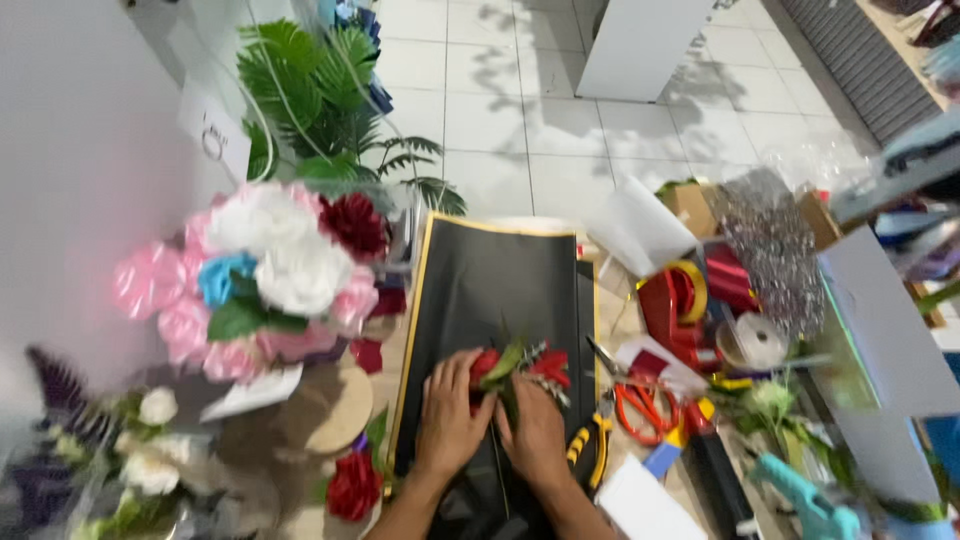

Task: The person prepares a bouquet by positioning artificial roses on black wrapping paper, measuring the paper using a utility knife, and trimming the edges with scissors.

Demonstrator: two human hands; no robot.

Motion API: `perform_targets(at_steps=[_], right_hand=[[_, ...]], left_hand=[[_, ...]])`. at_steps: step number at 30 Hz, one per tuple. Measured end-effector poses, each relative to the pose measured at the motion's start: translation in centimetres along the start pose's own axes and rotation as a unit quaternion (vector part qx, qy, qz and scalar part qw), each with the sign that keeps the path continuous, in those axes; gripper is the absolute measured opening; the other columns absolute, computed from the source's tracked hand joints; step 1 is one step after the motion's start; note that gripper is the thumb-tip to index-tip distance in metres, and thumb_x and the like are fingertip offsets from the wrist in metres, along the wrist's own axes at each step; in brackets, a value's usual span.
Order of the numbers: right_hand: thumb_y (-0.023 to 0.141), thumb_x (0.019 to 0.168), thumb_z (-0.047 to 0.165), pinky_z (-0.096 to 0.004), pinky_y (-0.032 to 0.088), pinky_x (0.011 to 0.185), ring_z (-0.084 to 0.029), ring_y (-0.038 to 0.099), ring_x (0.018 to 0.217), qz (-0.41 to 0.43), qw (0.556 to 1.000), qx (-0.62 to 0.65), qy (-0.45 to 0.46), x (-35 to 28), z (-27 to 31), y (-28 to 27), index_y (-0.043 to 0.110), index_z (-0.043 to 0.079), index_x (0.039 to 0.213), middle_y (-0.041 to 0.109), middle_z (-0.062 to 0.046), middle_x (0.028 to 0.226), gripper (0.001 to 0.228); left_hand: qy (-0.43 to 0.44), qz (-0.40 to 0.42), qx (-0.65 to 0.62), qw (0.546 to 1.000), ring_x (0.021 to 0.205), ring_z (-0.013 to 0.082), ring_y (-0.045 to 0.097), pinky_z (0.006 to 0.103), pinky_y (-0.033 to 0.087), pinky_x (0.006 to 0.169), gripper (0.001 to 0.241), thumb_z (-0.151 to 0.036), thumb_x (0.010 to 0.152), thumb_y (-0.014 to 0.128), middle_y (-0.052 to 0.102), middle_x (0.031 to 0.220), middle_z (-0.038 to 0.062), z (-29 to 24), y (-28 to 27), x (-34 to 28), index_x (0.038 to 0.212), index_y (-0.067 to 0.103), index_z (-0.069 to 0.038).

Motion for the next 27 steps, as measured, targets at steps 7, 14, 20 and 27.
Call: perform_targets(at_steps=[7, 14, 20, 27], right_hand=[[0.069, 0.105, 0.021, -0.048, 0.058, 0.099, -0.04, 0.071, 0.116, -0.008, 0.999, -0.046, -0.005, -0.3, -1.5, 1.5, 0.058, -0.001, 0.15, 0.073, -0.022, 0.128, 0.051], [0.077, 0.097, 0.023, -0.049, 0.06, 0.1, -0.041, 0.075, 0.115, -0.05, 0.994, -0.097, -0.031, 0.5, -1.8, 2.5, 0.062, 0.0, 0.146, 0.076, -0.023, 0.12, 0.057], [0.076, 0.097, 0.026, -0.058, 0.06, 0.096, -0.048, 0.076, 0.112, -0.046, 0.997, -0.058, -0.031, 1.1, -2.9, 2.1, 0.06, -0.001, 0.147, 0.076, -0.029, 0.12, 0.06], [0.078, 0.097, 0.018, -0.06, 0.061, 0.087, -0.049, 0.078, 0.101, -0.102, 0.994, -0.032, -0.029, 0.6, 0.3, -1.1, 0.051, 0.006, 0.157, 0.078, -0.028, 0.107, 0.066]], left_hand=[[-0.019, 0.006, 0.003, 1.0, 0.138, 0.0324, 0.056, 0.0499, 0.042, 0.113, 0.059, -0.027, 0.098, 0.072, 0.063, 0.147, 0.008, 1.1, 0.7, 0.6, 0.153, 0.057, -0.015], [0.042, -0.012, 0.016, 0.999, 0.133, 0.0411, 0.059, 0.0627, 0.048, 0.106, 0.072, -0.026, 0.094, 0.081, 0.062, 0.142, 0.015, 3.6, 1.6, 0.2, 0.158, 0.051, -0.014], [0.051, -0.026, 0.008, 0.998, 0.131, 0.0453, 0.062, 0.0702, 0.049, 0.103, 0.075, -0.026, 0.093, 0.083, 0.065, 0.139, 0.016, 4.7, 3.2, 1.1, 0.159, 0.049, -0.017], [0.108, -0.072, -0.021, 0.991, 0.124, 0.052, 0.065, 0.0646, 0.053, 0.103, 0.071, -0.017, 0.097, 0.082, 0.067, 0.13, 0.026, 0.3, -0.3, -1.0, 0.158, 0.047, -0.007]])
Point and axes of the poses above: each hand's wrist, its own x-axis towards the middle knuckle, its own y-axis out of the palm, z = x × y, the point moved 2 cm from there along x, towards the middle knuckle
